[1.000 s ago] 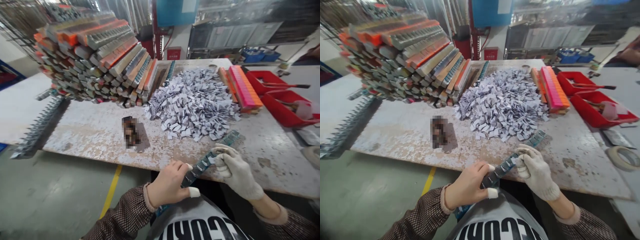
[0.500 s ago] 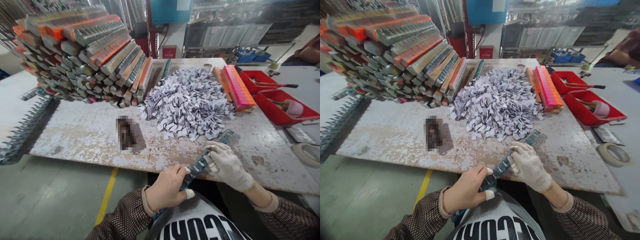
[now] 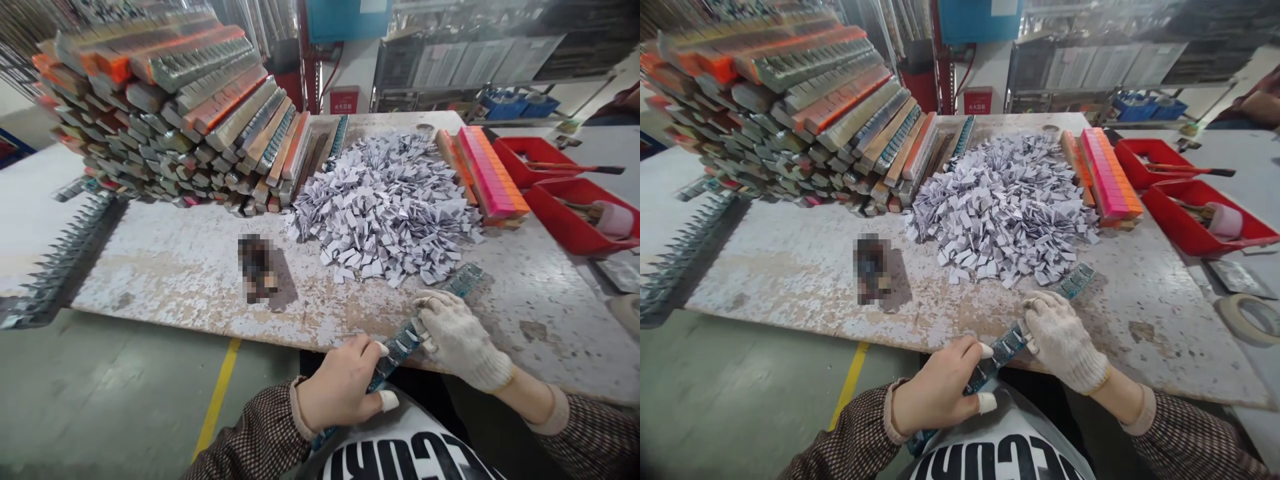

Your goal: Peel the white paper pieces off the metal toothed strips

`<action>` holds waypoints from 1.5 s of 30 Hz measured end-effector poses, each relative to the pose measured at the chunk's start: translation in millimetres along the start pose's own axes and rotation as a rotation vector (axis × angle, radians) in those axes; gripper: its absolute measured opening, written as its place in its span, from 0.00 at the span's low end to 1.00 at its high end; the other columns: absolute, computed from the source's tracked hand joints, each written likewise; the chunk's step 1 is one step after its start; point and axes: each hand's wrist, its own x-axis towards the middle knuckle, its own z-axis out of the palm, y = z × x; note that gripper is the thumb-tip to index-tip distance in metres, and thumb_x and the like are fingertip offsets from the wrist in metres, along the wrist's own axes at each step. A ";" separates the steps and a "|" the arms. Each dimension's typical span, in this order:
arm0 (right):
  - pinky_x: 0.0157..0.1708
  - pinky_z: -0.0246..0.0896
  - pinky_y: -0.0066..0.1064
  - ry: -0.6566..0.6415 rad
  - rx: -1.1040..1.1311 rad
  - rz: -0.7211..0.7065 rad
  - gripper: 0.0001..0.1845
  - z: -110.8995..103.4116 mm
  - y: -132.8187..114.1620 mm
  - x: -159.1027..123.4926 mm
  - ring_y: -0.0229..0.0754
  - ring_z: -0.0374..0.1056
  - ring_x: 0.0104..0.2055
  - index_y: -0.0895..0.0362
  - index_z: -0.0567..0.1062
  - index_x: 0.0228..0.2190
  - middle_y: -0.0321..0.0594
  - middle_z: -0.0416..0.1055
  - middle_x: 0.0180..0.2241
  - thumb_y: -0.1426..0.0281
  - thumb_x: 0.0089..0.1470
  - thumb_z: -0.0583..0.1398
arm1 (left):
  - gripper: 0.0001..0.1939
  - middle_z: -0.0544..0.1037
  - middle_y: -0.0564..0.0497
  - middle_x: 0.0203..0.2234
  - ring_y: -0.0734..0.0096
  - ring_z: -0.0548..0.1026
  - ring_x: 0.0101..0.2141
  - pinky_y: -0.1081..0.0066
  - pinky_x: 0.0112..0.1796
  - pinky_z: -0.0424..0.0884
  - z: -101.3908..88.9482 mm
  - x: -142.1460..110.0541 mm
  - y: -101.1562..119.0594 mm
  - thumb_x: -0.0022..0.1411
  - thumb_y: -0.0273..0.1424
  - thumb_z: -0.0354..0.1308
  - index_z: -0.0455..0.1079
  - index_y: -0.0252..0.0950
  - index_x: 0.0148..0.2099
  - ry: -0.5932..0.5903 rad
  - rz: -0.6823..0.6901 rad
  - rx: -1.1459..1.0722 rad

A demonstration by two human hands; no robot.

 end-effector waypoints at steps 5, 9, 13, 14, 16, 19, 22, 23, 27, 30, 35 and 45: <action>0.56 0.67 0.53 0.033 0.025 -0.027 0.05 7.8 8.5 -8.3 0.60 0.71 0.56 0.56 0.74 0.37 0.53 0.76 0.46 0.71 0.64 0.57 | 0.31 0.74 0.41 0.51 0.51 0.76 0.48 0.58 0.50 0.76 5.1 0.5 -1.8 0.63 0.49 0.64 0.64 0.35 0.59 0.007 0.036 0.063; 0.55 0.66 0.55 0.019 0.038 -0.089 0.07 5.2 17.2 -12.2 0.62 0.70 0.56 0.56 0.74 0.36 0.54 0.75 0.46 0.66 0.63 0.58 | 0.33 0.75 0.40 0.51 0.51 0.78 0.48 0.58 0.49 0.77 9.3 0.0 -4.4 0.63 0.51 0.65 0.63 0.35 0.61 0.035 0.038 0.059; 0.54 0.67 0.52 0.050 0.019 -0.112 0.09 2.1 18.5 -15.5 0.62 0.71 0.55 0.56 0.73 0.33 0.54 0.75 0.46 0.66 0.64 0.56 | 0.34 0.75 0.41 0.51 0.51 0.78 0.48 0.58 0.49 0.77 12.4 0.4 -5.4 0.64 0.53 0.64 0.63 0.36 0.61 0.054 0.049 0.050; 0.53 0.67 0.52 0.076 0.013 -0.098 0.10 3.2 17.8 -16.9 0.61 0.72 0.54 0.55 0.73 0.32 0.54 0.76 0.45 0.66 0.65 0.57 | 0.34 0.76 0.41 0.50 0.52 0.79 0.48 0.58 0.49 0.77 13.2 0.8 -5.6 0.64 0.53 0.64 0.64 0.36 0.61 0.056 0.048 0.047; 0.52 0.67 0.51 0.116 0.003 -0.069 0.09 7.8 15.9 -19.5 0.61 0.73 0.52 0.55 0.73 0.32 0.53 0.76 0.44 0.66 0.65 0.57 | 0.34 0.76 0.41 0.50 0.52 0.79 0.47 0.59 0.49 0.77 15.0 2.0 -6.1 0.64 0.53 0.64 0.64 0.36 0.61 0.057 0.046 0.041; 0.52 0.67 0.50 0.163 0.011 -0.081 0.07 16.1 13.8 -20.6 0.59 0.74 0.50 0.56 0.72 0.32 0.53 0.75 0.43 0.70 0.64 0.58 | 0.34 0.76 0.41 0.49 0.52 0.79 0.47 0.59 0.49 0.77 17.0 4.0 -7.3 0.63 0.54 0.64 0.64 0.35 0.60 0.052 0.053 0.042; 0.51 0.67 0.51 0.172 0.034 -0.110 0.08 20.4 12.9 -18.3 0.58 0.74 0.48 0.56 0.70 0.32 0.53 0.75 0.42 0.71 0.65 0.57 | 0.34 0.76 0.40 0.49 0.52 0.79 0.47 0.59 0.49 0.77 17.6 5.4 -8.6 0.63 0.54 0.64 0.64 0.34 0.60 0.059 0.069 0.051; 0.51 0.67 0.51 0.170 0.036 -0.111 0.08 20.8 12.7 -17.4 0.58 0.74 0.47 0.56 0.71 0.32 0.53 0.74 0.42 0.70 0.65 0.57 | 0.34 0.76 0.40 0.49 0.52 0.80 0.46 0.59 0.49 0.77 17.5 5.6 -8.9 0.63 0.54 0.64 0.64 0.34 0.60 0.064 0.073 0.054; 0.50 0.67 0.51 0.190 0.049 -0.093 0.09 21.4 12.8 -17.1 0.58 0.74 0.48 0.56 0.70 0.32 0.54 0.74 0.43 0.70 0.66 0.56 | 0.35 0.77 0.41 0.49 0.53 0.80 0.45 0.61 0.47 0.77 17.1 5.2 -9.4 0.62 0.53 0.66 0.65 0.34 0.59 0.069 0.072 0.047; 0.52 0.68 0.51 0.215 0.041 -0.064 0.08 21.7 15.4 -21.0 0.58 0.74 0.50 0.55 0.70 0.31 0.53 0.75 0.44 0.69 0.65 0.58 | 0.36 0.77 0.40 0.49 0.53 0.80 0.46 0.61 0.48 0.77 17.7 4.5 -9.0 0.60 0.52 0.69 0.66 0.34 0.59 0.073 0.056 0.015; 0.54 0.68 0.51 0.197 0.013 0.075 0.10 15.9 22.1 -28.2 0.58 0.74 0.51 0.52 0.71 0.32 0.50 0.77 0.44 0.61 0.65 0.59 | 0.30 0.79 0.43 0.47 0.56 0.80 0.47 0.65 0.48 0.76 13.9 13.9 -9.6 0.63 0.48 0.69 0.67 0.35 0.58 0.029 0.089 -0.050; 0.51 0.70 0.56 0.238 0.144 0.193 0.10 8.2 17.2 -36.1 0.63 0.73 0.53 0.52 0.72 0.34 0.51 0.77 0.47 0.59 0.64 0.58 | 0.14 0.75 0.39 0.53 0.52 0.72 0.54 0.59 0.51 0.73 -18.9 116.0 -23.4 0.73 0.31 0.54 0.67 0.31 0.57 0.364 -0.163 0.465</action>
